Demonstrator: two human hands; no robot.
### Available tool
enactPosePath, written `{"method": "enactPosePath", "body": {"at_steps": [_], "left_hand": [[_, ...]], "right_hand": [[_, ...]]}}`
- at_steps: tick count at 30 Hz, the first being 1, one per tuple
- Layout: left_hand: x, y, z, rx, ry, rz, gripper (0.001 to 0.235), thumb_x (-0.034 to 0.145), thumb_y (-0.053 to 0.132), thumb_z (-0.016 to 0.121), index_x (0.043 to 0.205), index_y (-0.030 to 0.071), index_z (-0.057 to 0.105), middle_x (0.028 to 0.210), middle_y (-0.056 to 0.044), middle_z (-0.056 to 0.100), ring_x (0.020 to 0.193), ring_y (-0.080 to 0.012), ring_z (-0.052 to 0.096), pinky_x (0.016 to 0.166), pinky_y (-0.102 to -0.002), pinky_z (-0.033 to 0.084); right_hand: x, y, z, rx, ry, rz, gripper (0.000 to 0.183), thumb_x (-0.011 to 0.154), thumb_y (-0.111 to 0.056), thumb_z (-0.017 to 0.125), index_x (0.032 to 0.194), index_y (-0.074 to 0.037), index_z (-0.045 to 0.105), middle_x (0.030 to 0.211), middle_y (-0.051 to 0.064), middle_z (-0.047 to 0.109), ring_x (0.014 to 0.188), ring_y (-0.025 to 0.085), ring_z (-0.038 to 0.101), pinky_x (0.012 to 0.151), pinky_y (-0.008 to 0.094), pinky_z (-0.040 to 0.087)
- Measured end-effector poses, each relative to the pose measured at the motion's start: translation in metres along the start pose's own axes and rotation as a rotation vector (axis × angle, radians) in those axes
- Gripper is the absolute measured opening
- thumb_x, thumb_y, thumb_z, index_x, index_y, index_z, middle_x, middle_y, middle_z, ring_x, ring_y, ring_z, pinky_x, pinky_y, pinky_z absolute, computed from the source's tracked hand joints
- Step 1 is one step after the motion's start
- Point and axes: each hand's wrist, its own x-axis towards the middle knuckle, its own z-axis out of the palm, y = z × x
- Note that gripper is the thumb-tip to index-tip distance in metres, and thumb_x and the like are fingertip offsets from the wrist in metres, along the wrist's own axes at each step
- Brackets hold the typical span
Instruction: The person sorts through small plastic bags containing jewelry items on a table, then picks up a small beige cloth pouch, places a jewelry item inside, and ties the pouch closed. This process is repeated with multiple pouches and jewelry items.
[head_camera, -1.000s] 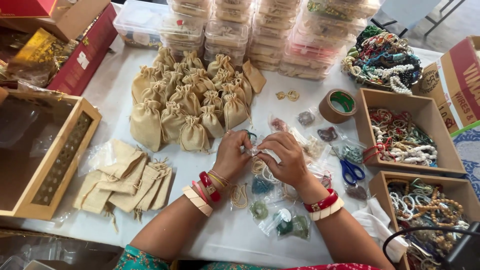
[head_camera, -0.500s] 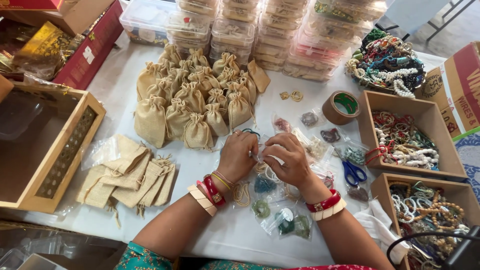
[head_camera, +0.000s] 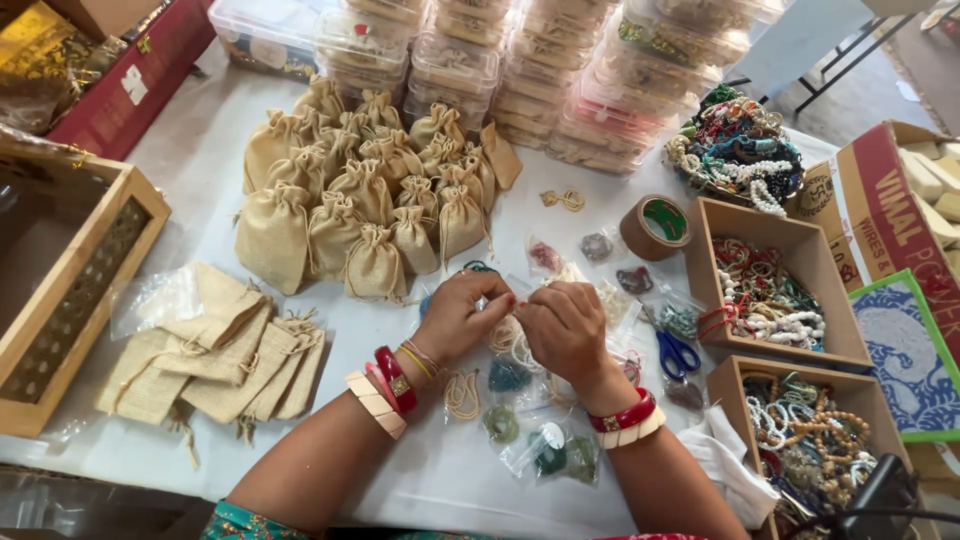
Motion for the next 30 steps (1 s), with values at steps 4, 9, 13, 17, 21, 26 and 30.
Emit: {"method": "enactPosePath", "body": {"at_steps": [4, 9, 13, 17, 21, 26, 30], "left_hand": [[-0.002, -0.005, 0.007, 0.060, 0.173, -0.112, 0.015, 0.082, 0.022, 0.070, 0.076, 0.008, 0.069, 0.076, -0.007, 0.072, 0.076, -0.0266, 0.066, 0.075, -0.038, 0.051], [-0.003, -0.001, 0.005, 0.108, 0.228, -0.120, 0.015, 0.082, 0.022, 0.070, 0.076, 0.009, 0.069, 0.075, -0.006, 0.072, 0.075, -0.0273, 0.065, 0.073, -0.039, 0.051], [-0.002, 0.003, 0.000, 0.145, 0.206, -0.051, 0.015, 0.083, 0.022, 0.069, 0.076, 0.008, 0.068, 0.077, -0.006, 0.071, 0.076, -0.0291, 0.064, 0.078, -0.040, 0.050], [0.000, -0.007, 0.000, 0.196, 0.206, 0.091, 0.014, 0.083, 0.021, 0.069, 0.081, 0.008, 0.067, 0.087, -0.008, 0.066, 0.088, -0.0317, 0.062, 0.082, -0.043, 0.047], [0.000, -0.003, -0.005, 0.226, 0.188, 0.074, 0.013, 0.085, 0.021, 0.070, 0.083, 0.008, 0.068, 0.089, -0.008, 0.065, 0.090, -0.0314, 0.061, 0.084, -0.043, 0.047], [-0.001, -0.019, -0.003, 0.229, 0.140, 0.082, 0.012, 0.088, 0.022, 0.071, 0.090, 0.010, 0.069, 0.096, -0.007, 0.068, 0.097, -0.0285, 0.064, 0.089, -0.039, 0.050], [0.005, -0.022, -0.010, -0.323, -0.105, 0.166, 0.044, 0.091, 0.020, 0.075, 0.127, 0.004, 0.054, 0.120, -0.009, 0.061, 0.117, -0.0220, 0.060, 0.102, -0.037, 0.048]], "right_hand": [[0.005, -0.006, -0.003, -0.052, -0.056, -0.127, 0.008, 0.086, -0.008, 0.075, 0.086, -0.011, 0.067, 0.100, 0.002, 0.066, 0.100, 0.020, 0.062, 0.085, 0.037, 0.049], [0.002, -0.006, 0.001, -0.100, -0.104, -0.179, 0.010, 0.085, -0.007, 0.073, 0.084, -0.010, 0.063, 0.111, 0.003, 0.070, 0.107, 0.021, 0.061, 0.089, 0.037, 0.048], [-0.015, 0.001, 0.011, -0.003, -0.193, -0.012, 0.013, 0.086, -0.012, 0.073, 0.094, -0.011, 0.063, 0.106, 0.001, 0.069, 0.103, 0.023, 0.058, 0.091, 0.040, 0.038], [-0.021, 0.004, 0.016, 0.155, -0.220, 0.182, 0.016, 0.094, -0.020, 0.073, 0.105, -0.011, 0.064, 0.103, 0.001, 0.069, 0.104, 0.022, 0.057, 0.097, 0.039, 0.035], [0.001, -0.012, 0.007, 0.250, -0.198, 0.204, 0.026, 0.088, -0.023, 0.074, 0.106, -0.007, 0.063, 0.104, 0.006, 0.067, 0.103, 0.026, 0.056, 0.096, 0.041, 0.035], [-0.004, -0.022, 0.015, 0.068, -0.190, 0.278, 0.018, 0.095, -0.007, 0.066, 0.113, -0.006, 0.068, 0.105, 0.007, 0.068, 0.103, 0.029, 0.057, 0.096, 0.040, 0.039], [-0.008, -0.013, 0.016, 0.170, -0.127, 0.334, 0.011, 0.094, -0.012, 0.070, 0.104, -0.008, 0.070, 0.100, 0.007, 0.069, 0.098, 0.026, 0.059, 0.093, 0.039, 0.039]]}}
